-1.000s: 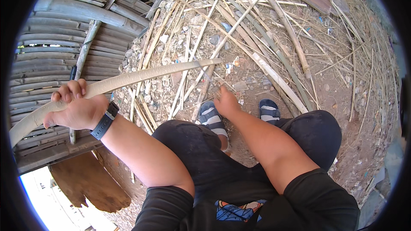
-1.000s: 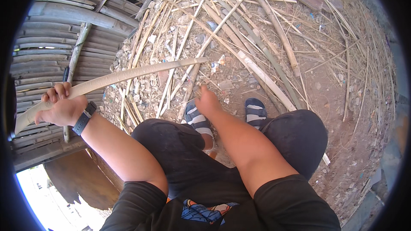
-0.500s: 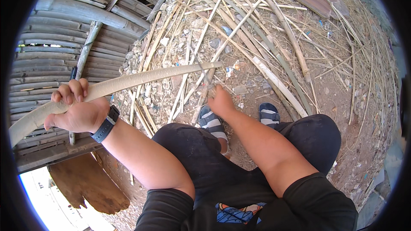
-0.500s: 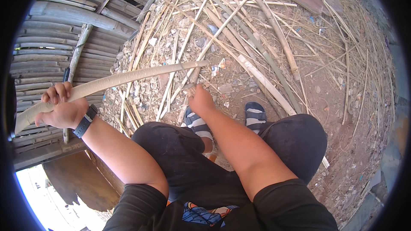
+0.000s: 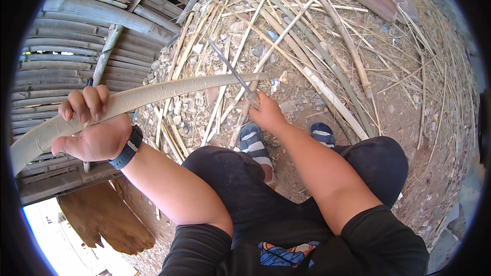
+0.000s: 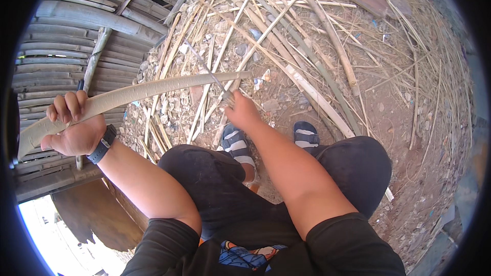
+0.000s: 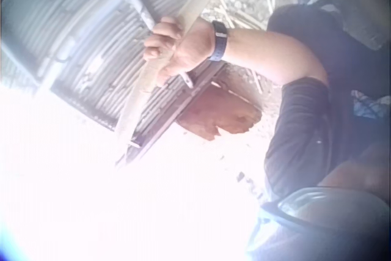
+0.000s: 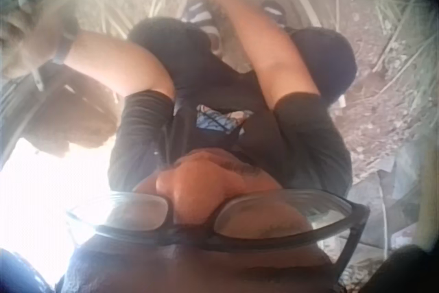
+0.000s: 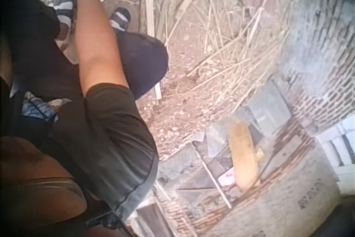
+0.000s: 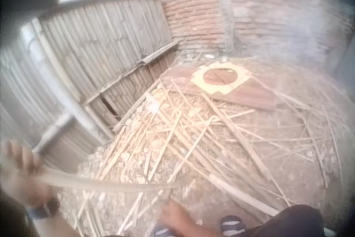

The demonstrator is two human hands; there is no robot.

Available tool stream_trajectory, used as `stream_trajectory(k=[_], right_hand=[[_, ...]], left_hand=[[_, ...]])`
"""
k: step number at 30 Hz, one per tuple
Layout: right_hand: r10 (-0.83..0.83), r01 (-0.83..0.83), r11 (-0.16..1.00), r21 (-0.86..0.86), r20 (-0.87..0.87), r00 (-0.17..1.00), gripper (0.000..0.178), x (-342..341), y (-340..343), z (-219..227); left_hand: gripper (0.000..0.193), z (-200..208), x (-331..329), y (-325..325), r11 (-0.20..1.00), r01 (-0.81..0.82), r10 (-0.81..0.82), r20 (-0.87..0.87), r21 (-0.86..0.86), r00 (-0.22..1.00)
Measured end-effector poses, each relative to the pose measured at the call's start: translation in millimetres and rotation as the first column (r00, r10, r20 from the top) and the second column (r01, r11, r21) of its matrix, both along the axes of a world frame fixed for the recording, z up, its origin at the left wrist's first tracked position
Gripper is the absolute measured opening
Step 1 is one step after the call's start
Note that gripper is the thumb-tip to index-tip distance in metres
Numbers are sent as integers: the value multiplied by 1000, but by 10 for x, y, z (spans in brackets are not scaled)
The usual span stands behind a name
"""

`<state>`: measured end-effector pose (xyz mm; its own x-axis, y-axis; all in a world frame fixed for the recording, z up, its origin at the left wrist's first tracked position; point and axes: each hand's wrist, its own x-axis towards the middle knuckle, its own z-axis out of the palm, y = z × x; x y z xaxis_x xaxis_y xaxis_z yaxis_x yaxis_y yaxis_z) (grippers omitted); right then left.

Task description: The person uses a curved blade to shave and split a long piece of bamboo. They repeatedly scrape the surface to remove the outer layer and then split the bamboo into thinner strips.

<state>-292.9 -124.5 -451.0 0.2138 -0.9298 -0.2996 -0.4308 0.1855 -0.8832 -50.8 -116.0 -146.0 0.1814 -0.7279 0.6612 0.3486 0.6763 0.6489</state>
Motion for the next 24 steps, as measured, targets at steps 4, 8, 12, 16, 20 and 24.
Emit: stream_trajectory(k=[4, 8, 12, 16, 20, 24], right_hand=[[-120, 180, 957, 227, -256, 959, 55, -254, 291, -611], [-133, 202, 944, 262, -259, 957, 64, -179, 287, -513], [-182, 257, 930, 261, -280, 943, 63, -36, 339, -331], [-177, 237, 943, 233, -254, 951, 58, -60, 314, -507], [-212, 270, 923, 274, -222, 952, 52, 143, 310, -234], [-190, 192, 972, 136, -27, 981, 43, 466, 409, 334]], left_hand=[[68, -6, -26, -45, 1000, 14, -14, 1, -4, 1000], [70, 13, -31, -54, 1000, -4, 4, -15, 6, 1000], [71, 17, -13, -31, 1000, -28, 28, -2, 6, 1000], [74, -4, 15, -73, 1000, -6, 6, -17, 6, 1000], [77, -5, 64, -70, 998, -55, 55, -15, 17, 998], [80, -7, 108, -31, 979, -196, 200, -80, 53, 977]])
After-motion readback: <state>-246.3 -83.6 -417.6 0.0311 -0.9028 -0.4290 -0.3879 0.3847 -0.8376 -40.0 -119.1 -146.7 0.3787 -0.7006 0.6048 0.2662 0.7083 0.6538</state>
